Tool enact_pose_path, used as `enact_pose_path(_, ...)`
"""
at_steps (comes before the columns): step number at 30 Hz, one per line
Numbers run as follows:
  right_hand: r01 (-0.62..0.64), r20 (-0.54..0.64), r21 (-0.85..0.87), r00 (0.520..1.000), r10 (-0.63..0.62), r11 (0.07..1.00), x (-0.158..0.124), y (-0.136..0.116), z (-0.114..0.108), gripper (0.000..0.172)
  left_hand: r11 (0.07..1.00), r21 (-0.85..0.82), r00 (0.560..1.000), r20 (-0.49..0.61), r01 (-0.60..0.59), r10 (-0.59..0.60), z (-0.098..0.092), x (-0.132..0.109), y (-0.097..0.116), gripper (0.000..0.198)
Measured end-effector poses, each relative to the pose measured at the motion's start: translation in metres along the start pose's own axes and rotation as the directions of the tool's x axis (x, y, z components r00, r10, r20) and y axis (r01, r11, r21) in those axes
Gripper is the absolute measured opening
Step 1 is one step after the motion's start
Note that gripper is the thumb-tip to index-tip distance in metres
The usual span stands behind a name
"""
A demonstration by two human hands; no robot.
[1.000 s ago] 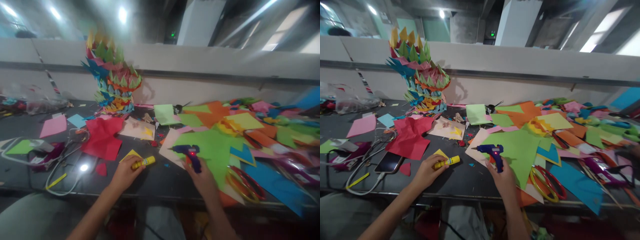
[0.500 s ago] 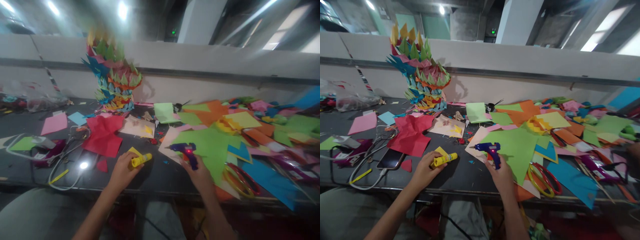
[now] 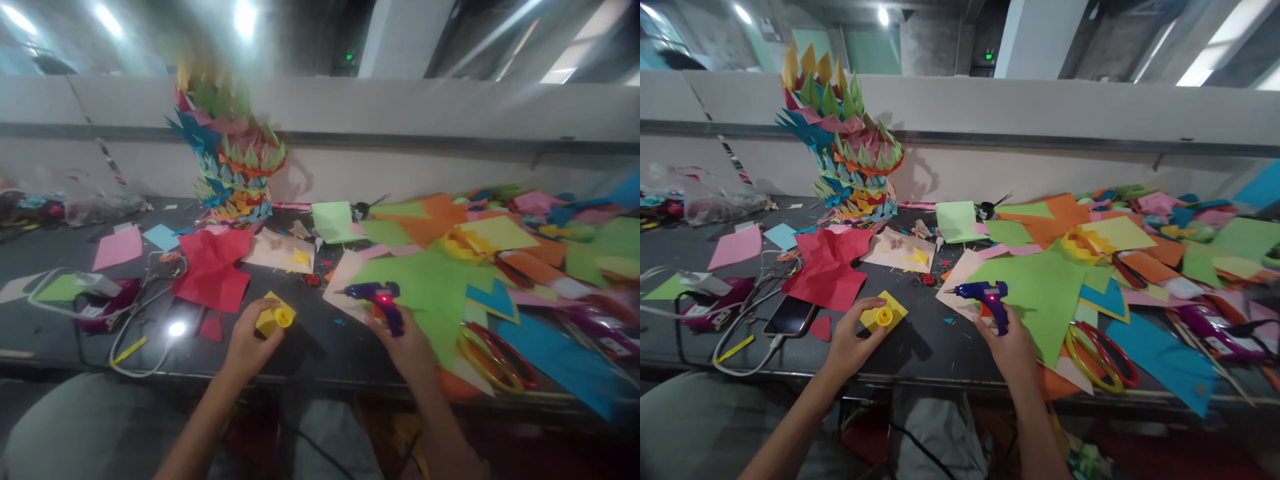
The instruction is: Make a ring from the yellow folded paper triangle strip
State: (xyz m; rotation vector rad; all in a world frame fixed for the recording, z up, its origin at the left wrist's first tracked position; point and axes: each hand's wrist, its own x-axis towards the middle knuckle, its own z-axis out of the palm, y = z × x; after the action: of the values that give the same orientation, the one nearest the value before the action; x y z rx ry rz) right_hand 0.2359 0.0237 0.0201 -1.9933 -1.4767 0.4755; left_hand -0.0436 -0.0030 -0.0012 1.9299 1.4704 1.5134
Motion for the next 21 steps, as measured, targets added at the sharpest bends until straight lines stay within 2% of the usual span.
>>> enact_pose_path(7, 0.021, -0.119, 0.034, 0.993, -0.017, 0.999, -0.002, -0.002, -0.001, 0.077, 0.993, -0.038, 0.994, 0.024, 0.108, -0.107, 0.0, -0.001, 0.001, 0.028)
enact_pose_path(14, 0.102, -0.231, -0.005, 0.968, -0.101, 0.995, -0.006, 0.001, 0.002, 0.069, 0.99, -0.071, 0.993, 0.03, 0.118, -0.117, 0.0, -0.001, 0.002, 0.029)
enact_pose_path(16, 0.147, -0.274, -0.015, 0.951, -0.146, 0.989, -0.007, 0.001, 0.003, 0.068, 0.99, -0.089, 0.994, 0.028, 0.105, -0.103, 0.001, -0.002, 0.001, 0.029)
enact_pose_path(21, 0.298, -0.395, -0.07, 0.868, -0.301, 0.952, -0.018, -0.011, -0.003, 0.058, 0.997, -0.044, 0.998, 0.027, 0.06, -0.059, 0.0, -0.003, -0.001, 0.027)
